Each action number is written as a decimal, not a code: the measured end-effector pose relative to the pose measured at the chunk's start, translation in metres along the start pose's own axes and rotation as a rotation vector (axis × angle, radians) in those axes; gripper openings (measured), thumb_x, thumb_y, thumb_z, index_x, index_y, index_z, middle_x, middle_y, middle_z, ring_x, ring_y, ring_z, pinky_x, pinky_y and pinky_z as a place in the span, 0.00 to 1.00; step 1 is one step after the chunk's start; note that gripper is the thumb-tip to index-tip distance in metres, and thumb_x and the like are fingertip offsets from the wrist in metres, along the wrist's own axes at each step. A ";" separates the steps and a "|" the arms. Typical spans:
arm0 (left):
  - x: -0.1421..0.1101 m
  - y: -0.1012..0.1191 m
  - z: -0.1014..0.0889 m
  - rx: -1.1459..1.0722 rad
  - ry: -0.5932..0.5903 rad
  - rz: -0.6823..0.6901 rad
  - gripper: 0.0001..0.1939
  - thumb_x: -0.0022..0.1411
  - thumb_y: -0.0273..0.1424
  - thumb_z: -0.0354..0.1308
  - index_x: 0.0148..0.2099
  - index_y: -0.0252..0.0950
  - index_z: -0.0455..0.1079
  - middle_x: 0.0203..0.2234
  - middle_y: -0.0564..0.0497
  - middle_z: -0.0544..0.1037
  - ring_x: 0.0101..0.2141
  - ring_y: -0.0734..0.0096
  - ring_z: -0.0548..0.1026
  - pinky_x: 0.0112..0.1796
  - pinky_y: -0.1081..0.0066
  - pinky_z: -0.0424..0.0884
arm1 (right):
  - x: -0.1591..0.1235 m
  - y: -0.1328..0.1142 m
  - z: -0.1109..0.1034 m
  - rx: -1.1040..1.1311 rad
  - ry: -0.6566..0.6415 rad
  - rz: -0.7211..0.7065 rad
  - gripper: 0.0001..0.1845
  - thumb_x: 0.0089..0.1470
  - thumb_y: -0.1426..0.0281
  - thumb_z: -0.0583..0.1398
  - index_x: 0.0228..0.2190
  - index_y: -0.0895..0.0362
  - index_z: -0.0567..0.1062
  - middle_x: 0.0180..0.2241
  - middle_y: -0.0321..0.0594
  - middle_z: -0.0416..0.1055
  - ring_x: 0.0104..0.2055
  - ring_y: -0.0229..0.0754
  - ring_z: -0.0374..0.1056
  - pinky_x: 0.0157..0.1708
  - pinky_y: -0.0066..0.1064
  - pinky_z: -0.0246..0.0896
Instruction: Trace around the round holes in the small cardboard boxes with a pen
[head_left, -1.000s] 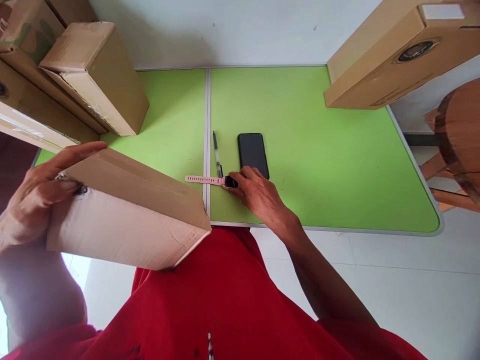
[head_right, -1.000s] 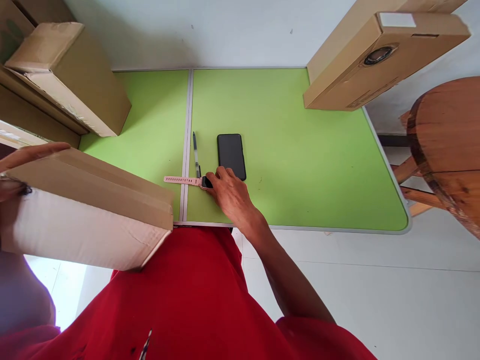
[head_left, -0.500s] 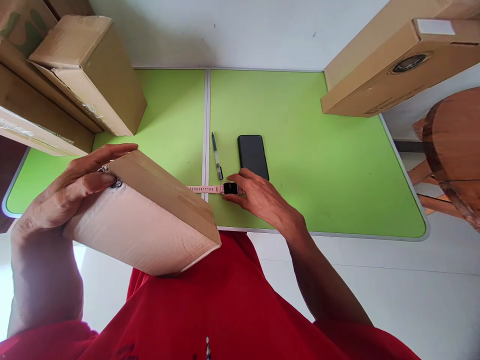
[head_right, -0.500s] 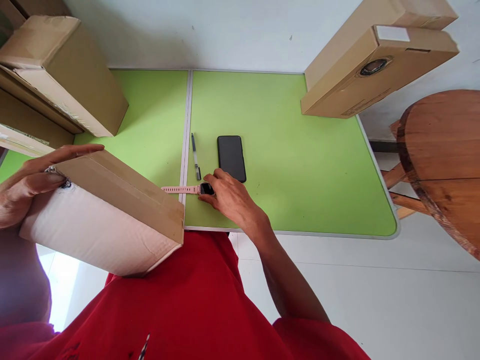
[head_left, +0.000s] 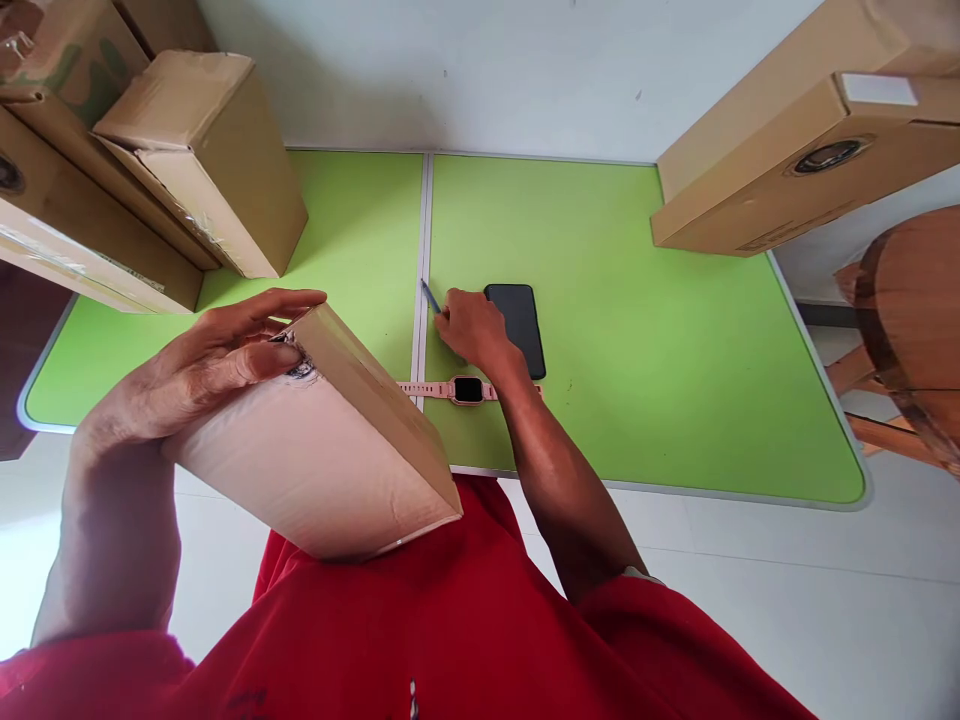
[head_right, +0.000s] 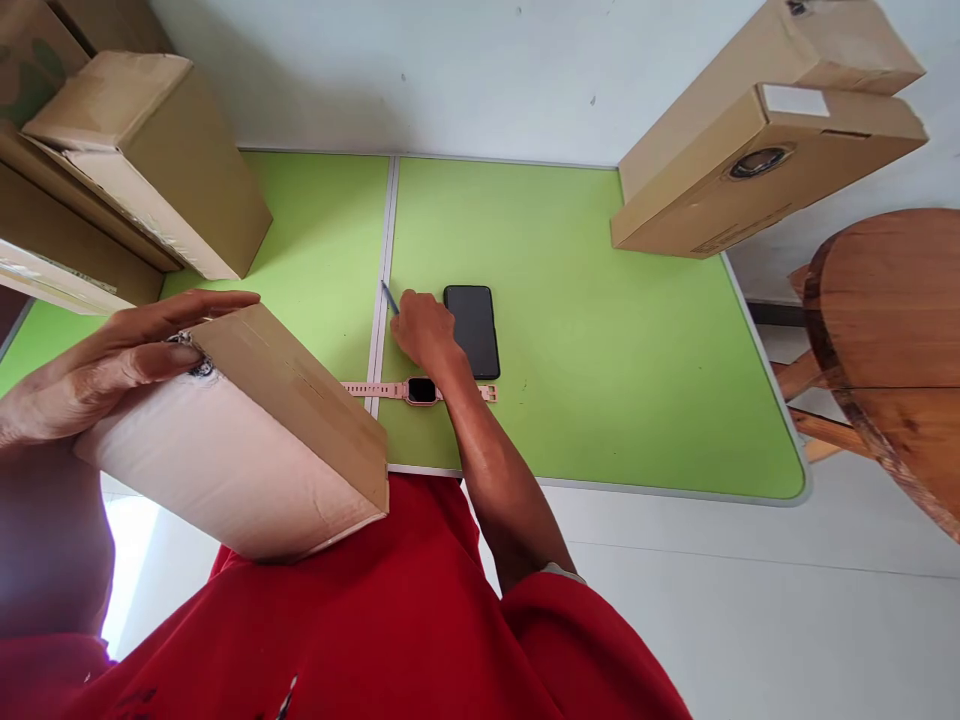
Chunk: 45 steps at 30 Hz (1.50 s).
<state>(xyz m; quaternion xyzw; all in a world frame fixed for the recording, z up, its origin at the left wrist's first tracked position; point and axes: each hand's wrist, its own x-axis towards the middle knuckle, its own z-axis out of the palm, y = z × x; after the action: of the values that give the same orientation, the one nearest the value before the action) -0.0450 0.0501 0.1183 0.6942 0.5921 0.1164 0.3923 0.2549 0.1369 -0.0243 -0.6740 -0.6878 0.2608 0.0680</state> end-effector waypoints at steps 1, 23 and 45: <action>0.001 0.001 0.001 -0.047 -0.005 -0.019 0.41 0.68 0.60 0.61 0.75 0.46 0.73 0.70 0.51 0.81 0.66 0.43 0.78 0.54 0.65 0.78 | -0.002 0.003 -0.001 0.037 0.006 0.000 0.07 0.71 0.76 0.59 0.39 0.58 0.76 0.41 0.54 0.82 0.45 0.56 0.76 0.41 0.39 0.65; 0.006 0.001 0.011 -0.091 -0.057 0.004 0.44 0.66 0.63 0.64 0.76 0.48 0.74 0.77 0.48 0.73 0.77 0.35 0.68 0.68 0.55 0.72 | -0.129 -0.027 -0.061 1.598 -0.213 -0.799 0.07 0.68 0.64 0.72 0.45 0.45 0.80 0.27 0.29 0.79 0.24 0.39 0.72 0.22 0.29 0.66; 0.010 0.013 0.016 -0.027 -0.034 -0.015 0.49 0.60 0.66 0.61 0.73 0.42 0.75 0.63 0.42 0.84 0.58 0.38 0.82 0.64 0.51 0.74 | -0.149 -0.060 -0.020 1.503 0.120 -0.594 0.04 0.66 0.67 0.74 0.41 0.49 0.86 0.31 0.33 0.82 0.27 0.40 0.77 0.26 0.33 0.75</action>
<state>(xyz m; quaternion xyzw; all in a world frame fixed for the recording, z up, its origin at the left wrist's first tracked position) -0.0232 0.0527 0.1138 0.6861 0.5890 0.1096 0.4127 0.2229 0.0018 0.0581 -0.2502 -0.4743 0.5877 0.6058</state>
